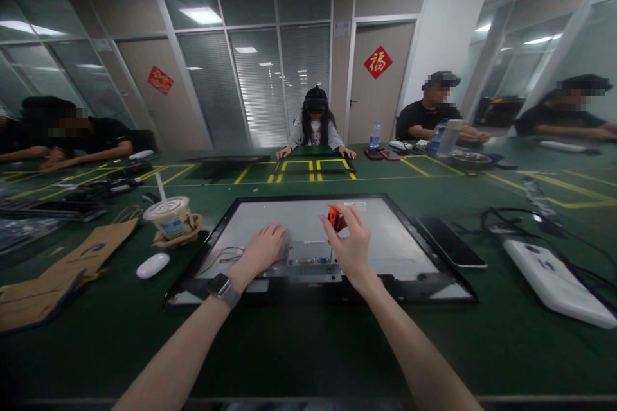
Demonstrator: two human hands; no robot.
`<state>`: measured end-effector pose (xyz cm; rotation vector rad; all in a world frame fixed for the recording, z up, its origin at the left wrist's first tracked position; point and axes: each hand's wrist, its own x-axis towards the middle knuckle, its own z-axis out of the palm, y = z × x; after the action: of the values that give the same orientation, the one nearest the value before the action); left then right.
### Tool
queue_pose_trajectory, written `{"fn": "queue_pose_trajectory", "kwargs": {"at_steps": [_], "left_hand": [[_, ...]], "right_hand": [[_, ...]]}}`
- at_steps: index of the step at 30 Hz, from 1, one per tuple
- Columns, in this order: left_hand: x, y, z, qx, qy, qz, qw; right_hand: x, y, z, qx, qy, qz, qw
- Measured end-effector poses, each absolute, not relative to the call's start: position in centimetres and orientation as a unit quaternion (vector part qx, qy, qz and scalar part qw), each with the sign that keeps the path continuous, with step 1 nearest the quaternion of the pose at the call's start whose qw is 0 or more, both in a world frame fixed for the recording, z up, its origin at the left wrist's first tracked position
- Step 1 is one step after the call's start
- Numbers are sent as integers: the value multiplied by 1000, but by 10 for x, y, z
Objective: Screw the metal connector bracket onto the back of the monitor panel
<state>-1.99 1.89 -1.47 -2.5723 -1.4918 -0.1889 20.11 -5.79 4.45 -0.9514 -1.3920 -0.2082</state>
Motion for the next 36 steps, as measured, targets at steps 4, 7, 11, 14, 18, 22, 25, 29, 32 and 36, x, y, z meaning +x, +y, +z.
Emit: {"fn": "queue_pose_trajectory", "kwargs": {"at_steps": [4, 7, 11, 14, 18, 22, 25, 29, 32, 36], "left_hand": [[-21, 20, -17, -860, -498, -64, 86], [-21, 21, -19, -860, -498, -66, 91], [-22, 23, -21, -862, -494, -72, 91], [-21, 23, -22, -865, -489, -72, 91], [-21, 23, -21, -868, -483, -66, 93], [-21, 22, -21, -868, -483, -64, 94], [-21, 21, -20, -865, -486, -71, 97], [-21, 21, -19, -860, -496, -72, 93], [-21, 21, -19, -861, -496, -71, 86], [-21, 21, -19, -861, -494, -80, 91]], "right_hand": [[199, -59, 45, -425, -610, -75, 664], [199, -58, 46, -422, -612, 17, 669], [201, -55, 49, -364, -568, 247, 695], [204, -53, 54, -316, -524, 358, 706], [204, -55, 59, -285, -489, 425, 706], [200, -59, 61, -260, -496, 462, 688], [199, -62, 63, -275, -508, 460, 675], [197, -62, 65, -299, -508, 451, 670], [196, -61, 65, -299, -502, 446, 678], [194, -62, 63, -293, -494, 456, 680]]}}
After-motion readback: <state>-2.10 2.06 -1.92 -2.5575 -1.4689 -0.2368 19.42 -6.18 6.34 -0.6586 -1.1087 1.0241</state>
